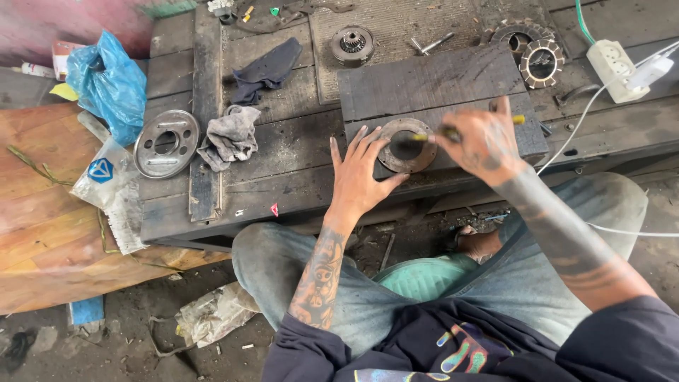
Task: Cleaning a motorcycle clutch plate by scrubbing it with a brush and wiping it with a rag.
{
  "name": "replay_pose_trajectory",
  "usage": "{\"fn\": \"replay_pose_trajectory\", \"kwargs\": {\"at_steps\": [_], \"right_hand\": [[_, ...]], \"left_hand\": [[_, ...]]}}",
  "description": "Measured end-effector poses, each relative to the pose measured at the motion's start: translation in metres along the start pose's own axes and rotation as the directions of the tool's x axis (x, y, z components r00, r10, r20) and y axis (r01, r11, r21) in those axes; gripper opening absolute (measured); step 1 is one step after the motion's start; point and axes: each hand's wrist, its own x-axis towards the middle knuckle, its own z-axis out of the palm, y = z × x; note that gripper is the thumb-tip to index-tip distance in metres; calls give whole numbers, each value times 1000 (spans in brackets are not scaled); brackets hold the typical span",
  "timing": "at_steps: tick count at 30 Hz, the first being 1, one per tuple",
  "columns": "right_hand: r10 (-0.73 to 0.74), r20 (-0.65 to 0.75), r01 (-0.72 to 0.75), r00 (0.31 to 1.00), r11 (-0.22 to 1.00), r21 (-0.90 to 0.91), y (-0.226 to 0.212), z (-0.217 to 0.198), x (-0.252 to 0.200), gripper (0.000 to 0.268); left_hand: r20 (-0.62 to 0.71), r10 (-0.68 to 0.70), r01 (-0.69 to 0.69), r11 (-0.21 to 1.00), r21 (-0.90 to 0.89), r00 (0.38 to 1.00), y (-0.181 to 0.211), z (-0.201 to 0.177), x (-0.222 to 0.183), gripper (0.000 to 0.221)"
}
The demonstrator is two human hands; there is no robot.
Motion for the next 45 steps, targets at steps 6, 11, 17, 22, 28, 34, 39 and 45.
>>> {"fn": "replay_pose_trajectory", "kwargs": {"at_steps": [6,11,17,22,28,34,39,45], "right_hand": [[24,-62,-26,998,999,-44,-6,-1,-30,19],[93,-124,-101,988,993,-55,11,4,-33,18],[211,-230,-218,950,976,-5,61,61,-16,21],[187,-143,-167,972,976,138,44,59,16,16],[-231,-149,272,961,880,389,-67,7,113,24],[-571,255,434,780,788,435,-182,49,227,35],[-412,634,297,654,911,286,-233,110,244,80],[-559,203,467,804,805,367,-214,181,280,28]], "left_hand": [[-11,5,-5,1000,15,1000,3,1,0,69],[-17,9,-9,1000,15,1000,5,-2,-2,67],[-174,223,-194,967,168,959,-6,14,-6,65],[-278,486,-387,855,345,828,-33,66,5,48],[-371,533,-440,843,309,760,-25,50,1,24],[-532,699,-601,702,383,477,-22,-25,-26,11],[-768,368,-442,888,125,524,-66,-20,-41,22],[-908,-302,-438,802,-406,289,-85,-36,-31,16]]}}
